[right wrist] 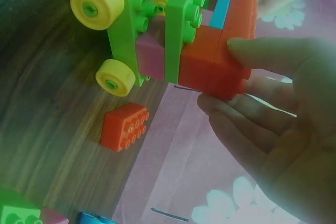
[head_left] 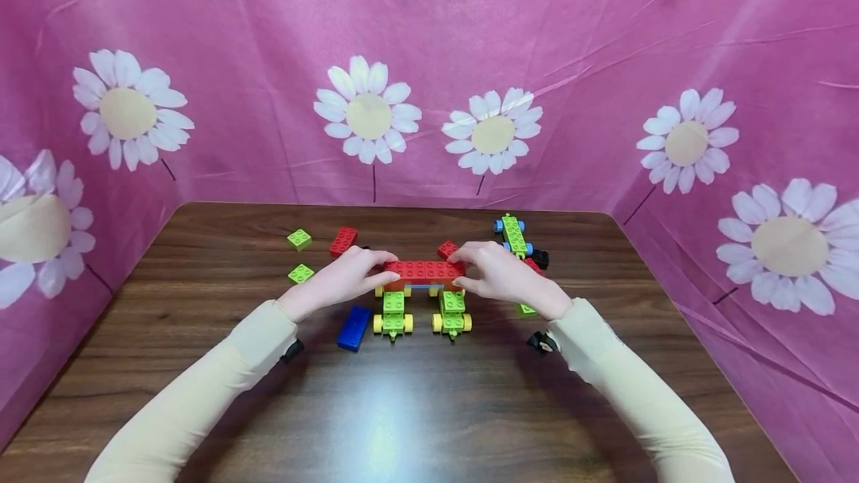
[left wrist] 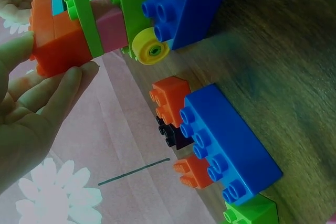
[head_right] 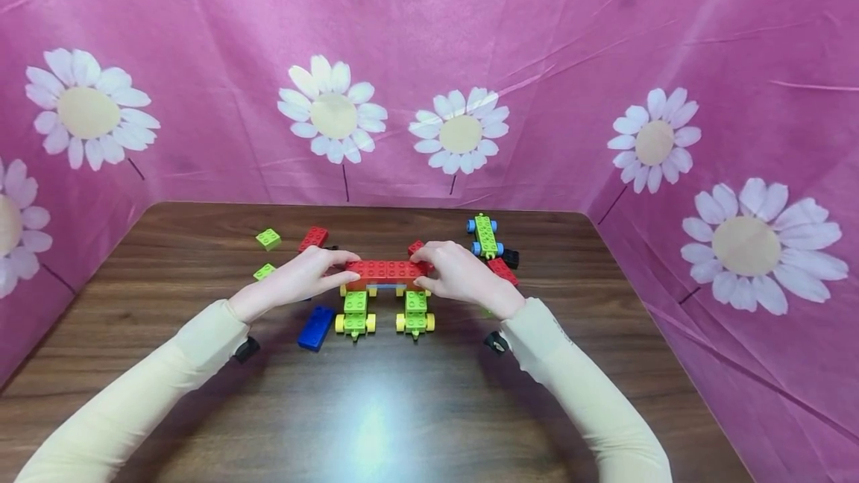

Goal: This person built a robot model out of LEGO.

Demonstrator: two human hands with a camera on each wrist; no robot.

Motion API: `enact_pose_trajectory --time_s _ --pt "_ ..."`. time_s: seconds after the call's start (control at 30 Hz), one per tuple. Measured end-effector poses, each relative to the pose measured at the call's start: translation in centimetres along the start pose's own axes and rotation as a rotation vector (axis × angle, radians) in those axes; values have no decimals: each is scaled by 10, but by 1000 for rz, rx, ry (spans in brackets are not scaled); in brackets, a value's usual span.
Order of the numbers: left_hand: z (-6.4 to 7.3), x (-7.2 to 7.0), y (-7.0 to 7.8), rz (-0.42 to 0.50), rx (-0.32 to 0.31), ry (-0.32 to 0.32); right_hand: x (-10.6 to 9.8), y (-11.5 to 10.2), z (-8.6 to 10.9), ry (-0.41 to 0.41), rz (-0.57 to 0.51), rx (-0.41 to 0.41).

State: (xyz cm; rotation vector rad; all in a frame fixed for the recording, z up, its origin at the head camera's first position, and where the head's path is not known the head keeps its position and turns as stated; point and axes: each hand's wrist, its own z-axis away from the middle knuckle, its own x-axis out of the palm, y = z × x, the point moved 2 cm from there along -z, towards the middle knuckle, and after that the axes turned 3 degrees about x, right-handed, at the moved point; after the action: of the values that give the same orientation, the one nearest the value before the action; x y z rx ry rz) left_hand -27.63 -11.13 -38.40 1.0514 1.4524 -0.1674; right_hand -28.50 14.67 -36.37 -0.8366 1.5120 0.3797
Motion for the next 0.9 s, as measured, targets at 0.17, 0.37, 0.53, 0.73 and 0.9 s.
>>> enact_pose_trajectory --time_s 0.17,0.37,0.53,0.73,0.9 --pt "0 0 0 -5 12 9 4 1 -1 32 -17 -6" --pt "-1 1 -1 -15 3 4 9 5 -4 59 -57 -14" --pt "-2 1 -2 -26 14 15 11 4 -7 71 -63 -30" --pt "-2 2 -2 -10 3 7 14 0 -9 84 -60 -38" --pt "-2 2 -2 -4 1 8 16 -2 -12 92 -47 -40"
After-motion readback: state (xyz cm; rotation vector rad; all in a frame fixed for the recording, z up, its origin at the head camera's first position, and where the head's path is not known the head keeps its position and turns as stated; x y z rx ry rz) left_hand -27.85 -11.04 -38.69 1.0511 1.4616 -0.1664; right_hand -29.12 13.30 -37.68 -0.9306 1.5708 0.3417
